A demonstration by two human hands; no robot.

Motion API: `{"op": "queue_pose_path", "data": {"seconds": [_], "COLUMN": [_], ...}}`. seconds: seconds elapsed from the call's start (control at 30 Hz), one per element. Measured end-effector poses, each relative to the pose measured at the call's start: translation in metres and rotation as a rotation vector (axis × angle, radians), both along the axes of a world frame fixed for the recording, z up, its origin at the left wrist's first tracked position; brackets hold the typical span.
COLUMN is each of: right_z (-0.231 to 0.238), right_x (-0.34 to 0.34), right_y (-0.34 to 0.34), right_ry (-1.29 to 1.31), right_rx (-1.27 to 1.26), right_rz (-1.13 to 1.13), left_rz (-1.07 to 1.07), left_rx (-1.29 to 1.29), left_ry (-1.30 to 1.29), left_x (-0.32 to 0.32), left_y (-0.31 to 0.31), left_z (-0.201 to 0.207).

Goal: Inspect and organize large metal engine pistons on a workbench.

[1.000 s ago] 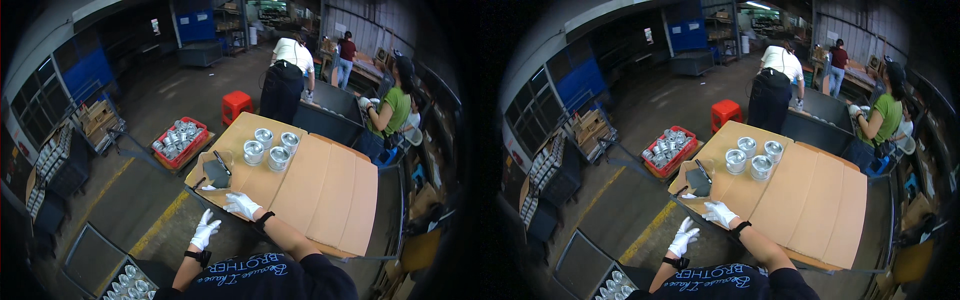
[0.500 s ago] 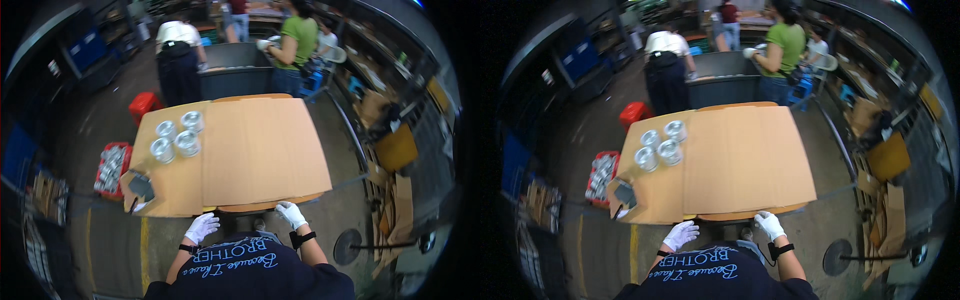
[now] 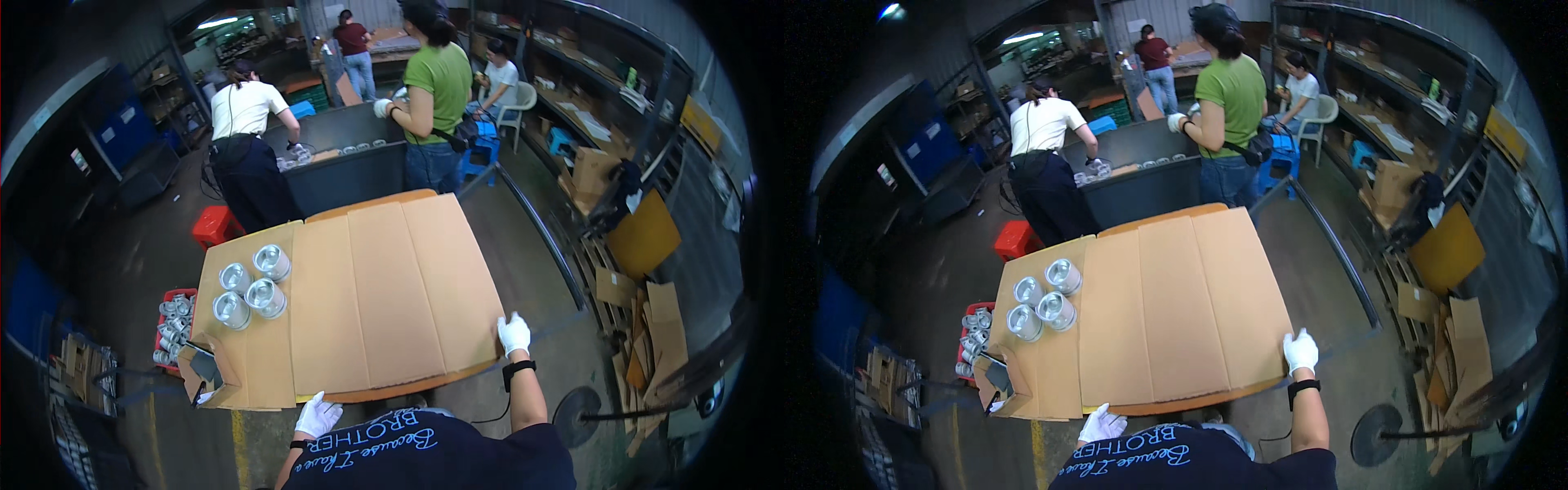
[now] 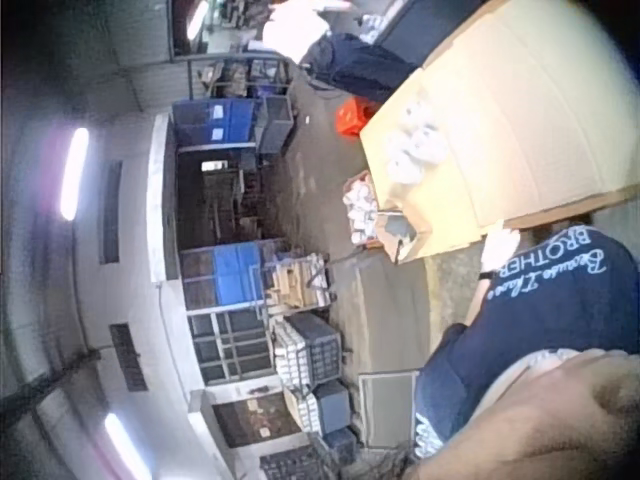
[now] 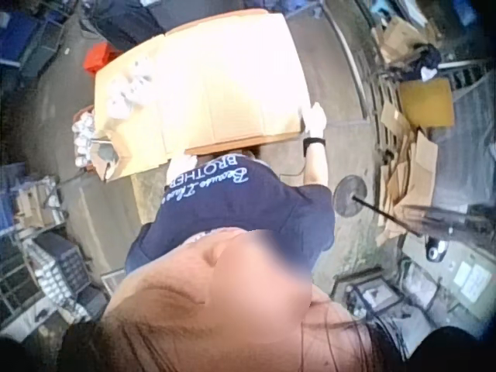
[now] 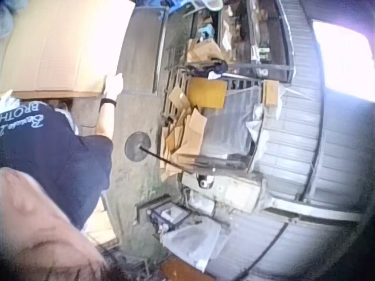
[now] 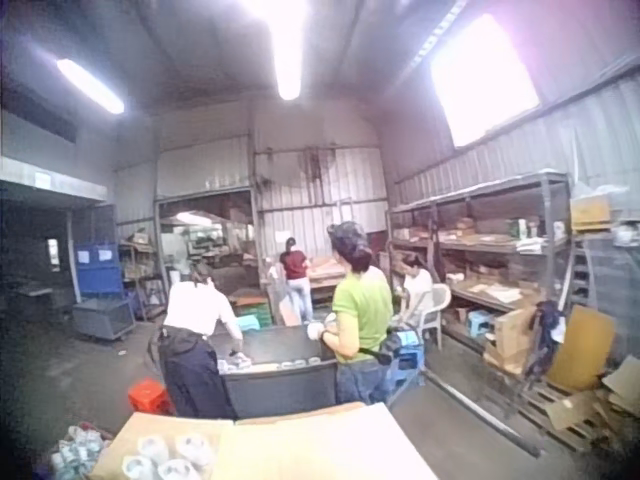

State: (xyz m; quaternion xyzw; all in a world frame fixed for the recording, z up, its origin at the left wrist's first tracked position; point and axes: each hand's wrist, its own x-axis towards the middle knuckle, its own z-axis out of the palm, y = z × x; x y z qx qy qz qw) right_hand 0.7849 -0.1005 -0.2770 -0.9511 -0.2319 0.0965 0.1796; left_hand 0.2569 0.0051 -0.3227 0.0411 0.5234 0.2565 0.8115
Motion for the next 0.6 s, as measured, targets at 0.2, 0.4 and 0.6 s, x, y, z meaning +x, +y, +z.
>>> {"op": "queue_pose_path", "data": {"seconds": [0.2,0.4,0.6], "right_z": [-0.029,-0.047,-0.001], "right_x": [0.023,0.047,0.033], "right_y": [0.019,0.017,0.021], "right_ry": [0.246,0.646,0.825], "right_rx": [-0.037,0.259,0.385], "right_rz": [-0.09,-0.108,-0.018], "left_rz": [0.159,0.208,-0.058], "left_rx": [0.016,0.075,0.276], "left_ry": [0.0,0.051,0.023], "left_x": [0.007,0.045,0.039], "left_y": [-0.003,-0.007,-0.002], "left_z": [-0.01,0.045,0.043]}}
